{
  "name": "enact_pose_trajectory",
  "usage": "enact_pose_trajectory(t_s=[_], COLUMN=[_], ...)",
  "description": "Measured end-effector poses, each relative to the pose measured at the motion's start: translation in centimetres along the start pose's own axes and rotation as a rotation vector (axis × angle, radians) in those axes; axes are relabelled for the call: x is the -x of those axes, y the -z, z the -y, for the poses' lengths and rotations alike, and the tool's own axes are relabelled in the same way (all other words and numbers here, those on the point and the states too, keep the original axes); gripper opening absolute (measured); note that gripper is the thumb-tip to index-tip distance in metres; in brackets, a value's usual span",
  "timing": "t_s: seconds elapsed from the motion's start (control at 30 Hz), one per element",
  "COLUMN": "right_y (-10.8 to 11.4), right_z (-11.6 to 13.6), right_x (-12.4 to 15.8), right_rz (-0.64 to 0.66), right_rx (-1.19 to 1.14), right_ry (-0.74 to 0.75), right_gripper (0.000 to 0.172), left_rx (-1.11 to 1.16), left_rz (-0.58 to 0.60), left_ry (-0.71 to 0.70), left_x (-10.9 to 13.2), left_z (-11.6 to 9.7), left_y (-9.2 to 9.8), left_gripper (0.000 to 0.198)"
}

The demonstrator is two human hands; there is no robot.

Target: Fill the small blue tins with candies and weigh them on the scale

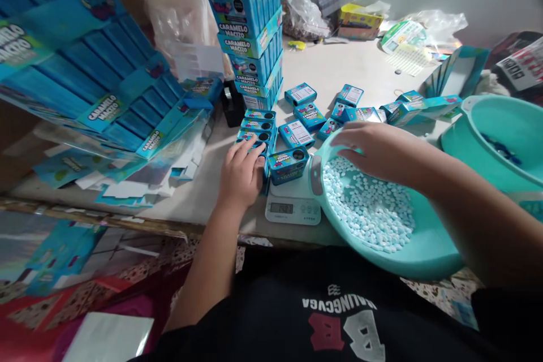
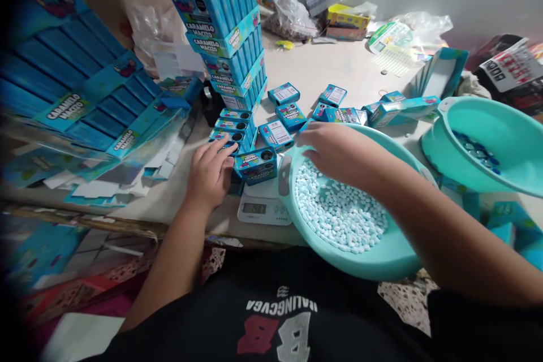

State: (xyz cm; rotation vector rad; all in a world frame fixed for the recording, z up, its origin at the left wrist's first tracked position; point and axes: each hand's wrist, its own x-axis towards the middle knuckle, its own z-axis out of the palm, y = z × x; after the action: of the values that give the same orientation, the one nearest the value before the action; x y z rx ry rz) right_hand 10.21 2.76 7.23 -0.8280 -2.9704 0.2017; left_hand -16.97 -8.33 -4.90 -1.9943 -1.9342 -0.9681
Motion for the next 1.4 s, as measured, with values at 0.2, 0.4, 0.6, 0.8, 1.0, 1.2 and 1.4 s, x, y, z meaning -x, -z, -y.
enact_pose_trajectory(t_s=[0.2, 0.4, 0.6, 0.8, 1.0, 1.2, 1.4], right_y=[-4.2, -6.7, -5.0, -2.0, -2.6, -3.4, -5.8], right_z=[-4.1, -4.7, -4.5, -2.3, -1.4, -0.6, -0.9], right_x=[7.0, 9.2, 7.6, -0.5, -9.0, -12.5, -13.7], right_rz=[0.192, 0.112, -0.123, -0.164, 0.150, 0.376, 0.474], right_rx=[-0.124, -0.135, -0.126, -0.157, -0.043, -0.072, -0.215], right_ry=[-0.166, -0.214, -0.108, 0.072, -0.030, 0.066, 0.140], right_gripper=[0.034, 0.033, 0.032, 0.032, 0.029, 0.035, 0.043], left_rx=[0.000, -0.010, -0.008, -0.006, 0.065, 0.182, 0.294], left_rz=[-0.012, -0.010, 0.002, -0.040, -0.230, -0.245, -0.355], left_ry=[-0.012, 0.000, -0.009, -0.022, -0.095, -0.065, -0.002], left_x=[0.1, 0.0, -0.1, 0.0, 1.6, 2.1, 3.0], left_z=[0.0, -0.1, -0.2, 0.0, 0.5, 1.1, 0.8], left_y=[-0.1, 0.1, 0.1, -0.3, -1.1, -0.6, 0.2], left_gripper=[0.048, 0.049, 0.048, 0.045, 0.037, 0.037, 0.051])
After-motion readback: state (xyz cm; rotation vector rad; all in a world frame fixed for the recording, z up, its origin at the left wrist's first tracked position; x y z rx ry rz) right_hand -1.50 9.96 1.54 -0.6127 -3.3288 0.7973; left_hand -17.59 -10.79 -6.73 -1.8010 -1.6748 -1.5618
